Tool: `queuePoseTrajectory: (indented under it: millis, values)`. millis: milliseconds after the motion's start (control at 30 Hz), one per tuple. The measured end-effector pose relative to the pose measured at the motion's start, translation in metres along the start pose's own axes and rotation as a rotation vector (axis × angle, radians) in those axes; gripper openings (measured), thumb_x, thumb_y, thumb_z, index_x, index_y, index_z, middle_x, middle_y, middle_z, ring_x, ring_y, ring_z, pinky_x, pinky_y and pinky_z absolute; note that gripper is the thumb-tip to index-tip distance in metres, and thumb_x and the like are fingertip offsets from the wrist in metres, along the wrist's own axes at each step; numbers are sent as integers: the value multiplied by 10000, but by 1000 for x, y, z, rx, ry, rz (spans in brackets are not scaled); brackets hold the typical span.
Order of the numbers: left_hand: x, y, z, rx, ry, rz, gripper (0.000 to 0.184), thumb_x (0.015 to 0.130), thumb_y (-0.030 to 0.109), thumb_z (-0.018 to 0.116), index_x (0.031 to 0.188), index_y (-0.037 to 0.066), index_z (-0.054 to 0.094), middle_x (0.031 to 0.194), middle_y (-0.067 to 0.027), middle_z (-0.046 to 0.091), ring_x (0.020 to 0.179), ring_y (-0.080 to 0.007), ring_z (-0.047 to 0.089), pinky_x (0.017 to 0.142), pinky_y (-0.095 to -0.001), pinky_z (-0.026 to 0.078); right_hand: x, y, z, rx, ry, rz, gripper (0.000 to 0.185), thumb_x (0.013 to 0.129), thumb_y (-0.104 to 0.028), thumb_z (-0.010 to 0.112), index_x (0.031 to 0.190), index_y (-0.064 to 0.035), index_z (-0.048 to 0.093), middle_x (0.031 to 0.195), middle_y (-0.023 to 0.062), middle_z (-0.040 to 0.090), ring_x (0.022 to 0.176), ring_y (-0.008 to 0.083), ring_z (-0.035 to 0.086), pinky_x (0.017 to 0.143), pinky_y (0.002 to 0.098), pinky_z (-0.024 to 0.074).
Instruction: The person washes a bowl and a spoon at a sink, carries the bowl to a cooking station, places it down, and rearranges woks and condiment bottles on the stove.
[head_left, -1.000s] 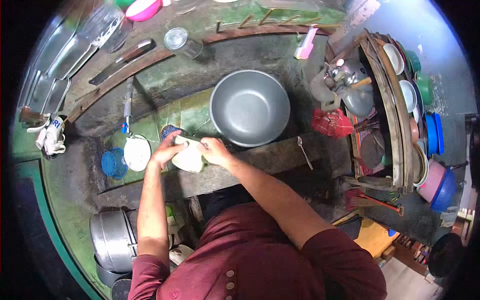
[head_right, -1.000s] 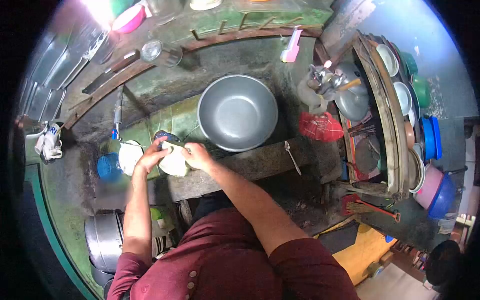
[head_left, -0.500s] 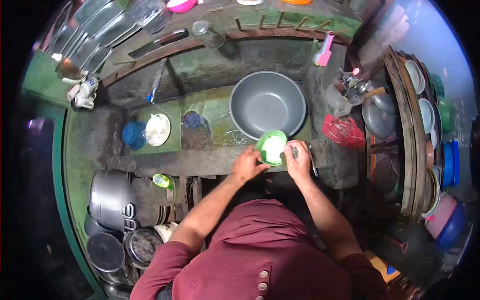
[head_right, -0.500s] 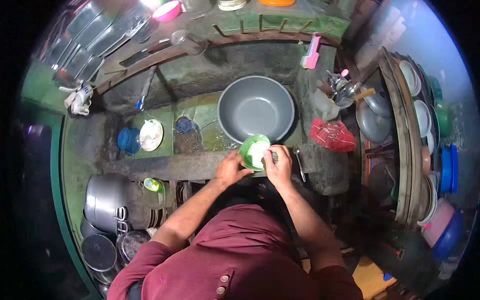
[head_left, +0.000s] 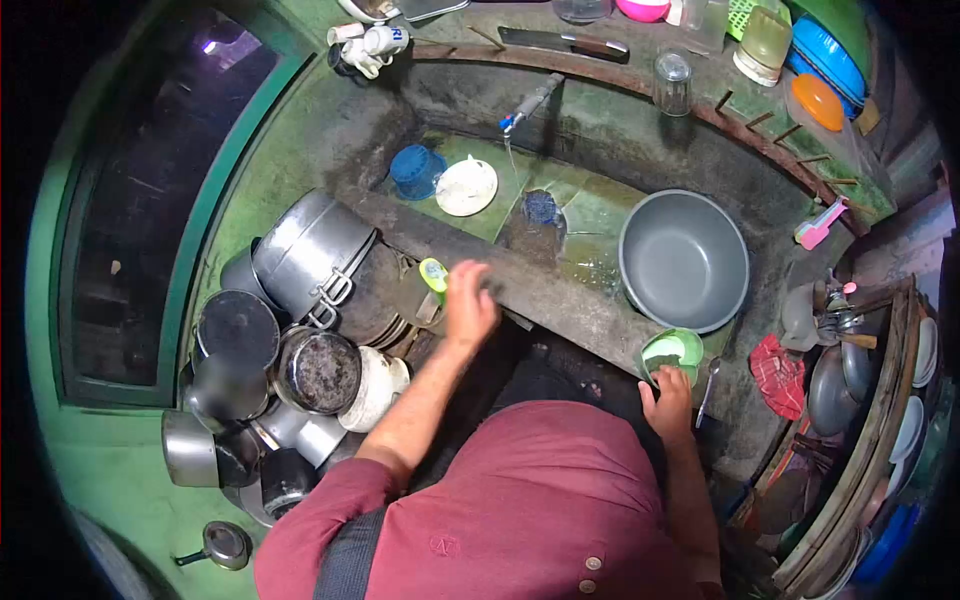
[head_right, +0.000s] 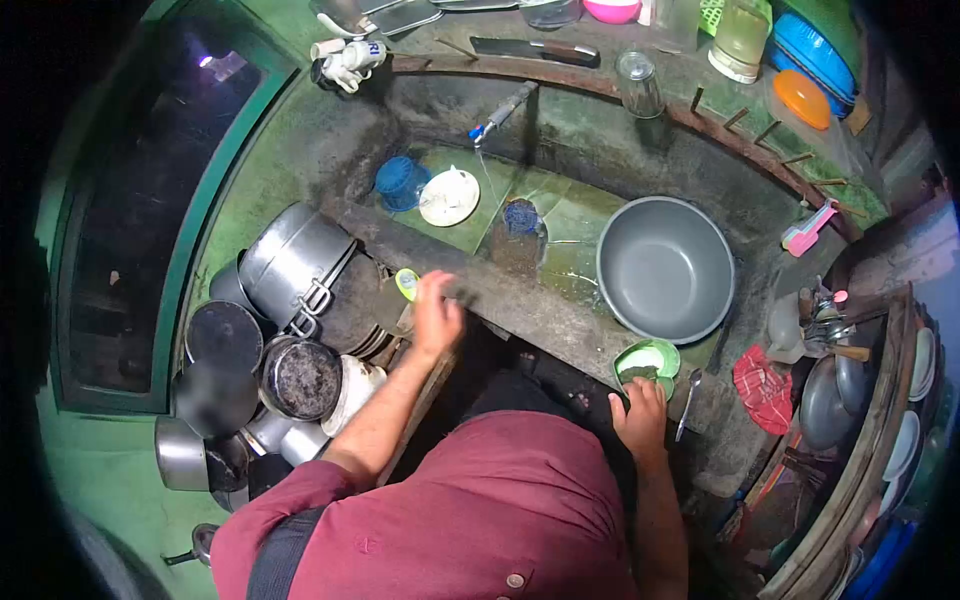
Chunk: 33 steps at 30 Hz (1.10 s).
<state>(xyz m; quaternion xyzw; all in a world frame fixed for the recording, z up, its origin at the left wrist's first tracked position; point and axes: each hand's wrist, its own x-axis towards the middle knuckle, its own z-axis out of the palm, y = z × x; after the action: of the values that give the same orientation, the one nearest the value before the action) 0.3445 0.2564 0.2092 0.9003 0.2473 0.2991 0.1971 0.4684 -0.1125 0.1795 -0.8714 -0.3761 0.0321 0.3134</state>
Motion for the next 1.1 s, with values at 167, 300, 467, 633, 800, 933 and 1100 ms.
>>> queuePoseTrajectory:
  millis: [167,300,467,633,800,933,1100]
  values:
    - [23,-138,-50,333,-438,-188,729,621,-23,612,1305,167,443,1434,-151,319,1310,-367,306,1095,-405,272,4,3,-3,-29,95,34,209,732,-154,692,862,-8,613,963,178,583,933,358,536,861,441,410]
    - [46,-178,-35,374,-799,120,624,632,-6,624,1219,159,495,1290,-130,488,1265,-345,378,1098,-393,277,4,2,-5,-157,26,77,216,743,-202,677,862,-32,615,978,168,590,960,345,541,907,461,383]
    - [66,-165,-48,214,-836,119,486,588,58,737,1000,86,480,1033,-146,595,1053,-345,535,900,-427,431,4,-9,-15,-121,203,173,162,781,-169,657,839,-32,595,928,138,601,923,328,566,894,449,399]
    - [54,-167,-59,151,-716,-134,525,576,215,792,958,67,462,939,-193,612,921,-384,586,756,-435,469,-20,-24,-22,-11,280,379,101,798,-95,644,840,-7,615,888,143,609,880,314,584,790,394,460]
    - [75,-87,-124,95,-393,-101,478,572,223,792,917,68,501,819,-153,633,769,-319,636,673,-402,497,-20,-69,-23,247,439,460,80,803,-73,629,827,3,635,821,129,643,769,250,630,697,326,490]
    - [111,4,-141,-64,-261,33,477,568,193,809,899,57,494,834,-118,627,770,-237,632,696,-344,512,15,-109,-17,776,134,506,110,855,-80,602,876,13,656,841,97,671,786,143,626,716,274,491]
    - [108,98,-74,-725,-217,219,478,603,118,813,915,63,455,991,-83,563,900,-156,554,793,-303,481,76,-118,4,1678,-305,456,732,842,-449,614,1356,-1,350,1315,186,457,1194,267,460,982,401,386]
